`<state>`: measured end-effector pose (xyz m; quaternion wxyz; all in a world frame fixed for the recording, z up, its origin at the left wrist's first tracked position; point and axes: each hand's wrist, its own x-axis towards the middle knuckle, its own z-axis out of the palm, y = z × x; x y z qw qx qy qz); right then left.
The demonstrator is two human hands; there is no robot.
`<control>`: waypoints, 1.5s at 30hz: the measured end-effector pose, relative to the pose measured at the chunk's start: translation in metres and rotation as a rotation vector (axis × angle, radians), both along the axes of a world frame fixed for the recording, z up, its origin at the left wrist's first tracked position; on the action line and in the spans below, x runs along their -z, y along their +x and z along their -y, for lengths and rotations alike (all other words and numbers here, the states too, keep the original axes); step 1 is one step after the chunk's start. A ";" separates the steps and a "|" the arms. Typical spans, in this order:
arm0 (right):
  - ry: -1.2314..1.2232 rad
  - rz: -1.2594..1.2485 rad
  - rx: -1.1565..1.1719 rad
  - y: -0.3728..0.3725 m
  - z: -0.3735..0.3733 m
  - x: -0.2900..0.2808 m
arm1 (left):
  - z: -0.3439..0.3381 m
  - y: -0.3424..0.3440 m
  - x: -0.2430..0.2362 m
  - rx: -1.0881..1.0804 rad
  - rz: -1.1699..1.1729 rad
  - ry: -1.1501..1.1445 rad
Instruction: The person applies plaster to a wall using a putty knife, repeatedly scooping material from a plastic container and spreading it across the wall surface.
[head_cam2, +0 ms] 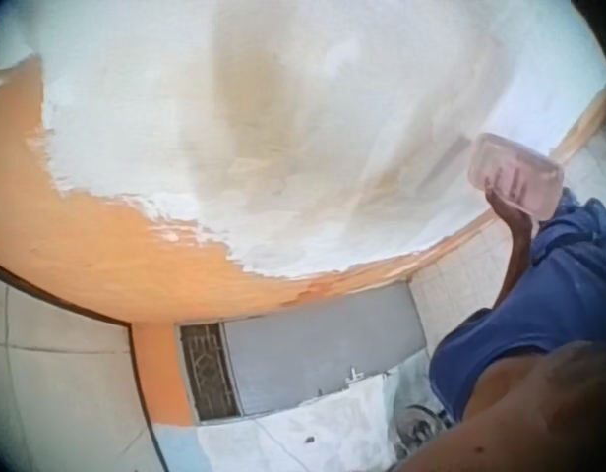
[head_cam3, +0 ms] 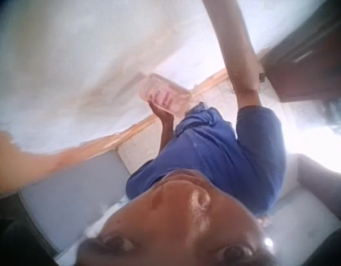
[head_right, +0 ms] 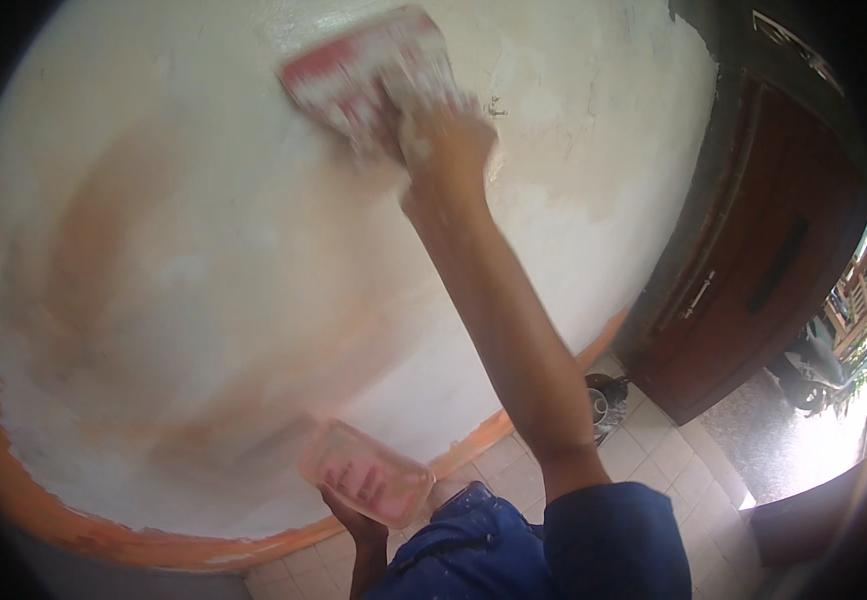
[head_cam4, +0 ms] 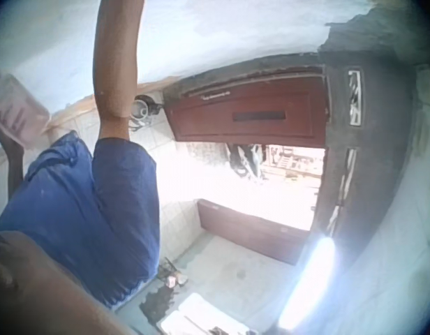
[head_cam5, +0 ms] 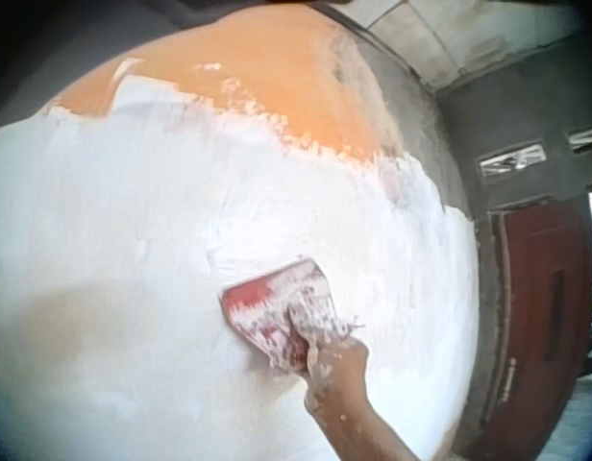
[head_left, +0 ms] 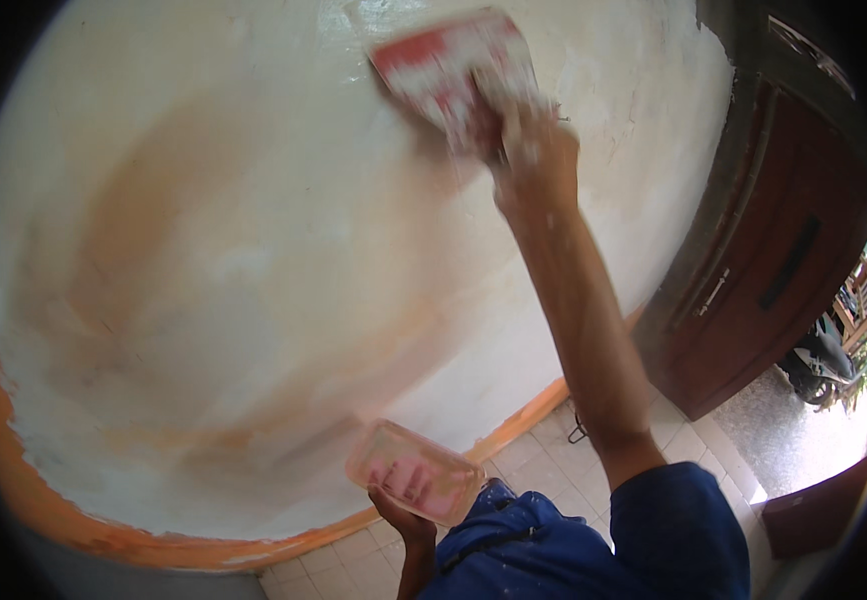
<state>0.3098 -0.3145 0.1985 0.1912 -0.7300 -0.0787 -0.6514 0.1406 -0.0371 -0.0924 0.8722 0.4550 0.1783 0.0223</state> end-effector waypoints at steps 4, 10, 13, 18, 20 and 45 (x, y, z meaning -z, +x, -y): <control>1.345 -0.300 -0.837 -0.058 -0.033 0.111 | -0.007 -0.002 -0.003 0.000 -0.006 0.017; 0.657 -0.226 -0.538 -0.097 -0.012 0.136 | -0.007 0.002 -0.002 -0.042 -0.014 0.086; -0.149 0.098 0.134 -0.077 0.019 0.019 | -0.003 0.002 -0.003 -0.048 -0.016 0.093; 0.740 0.008 -0.854 0.000 0.023 -0.071 | 0.001 0.002 -0.005 -0.018 0.011 0.016; 0.758 -0.080 -1.002 0.000 0.020 -0.042 | 0.000 -0.001 -0.007 -0.030 0.026 0.010; -0.445 -0.699 -0.440 -0.066 0.102 -0.237 | 0.004 -0.002 -0.011 -0.016 -0.007 0.055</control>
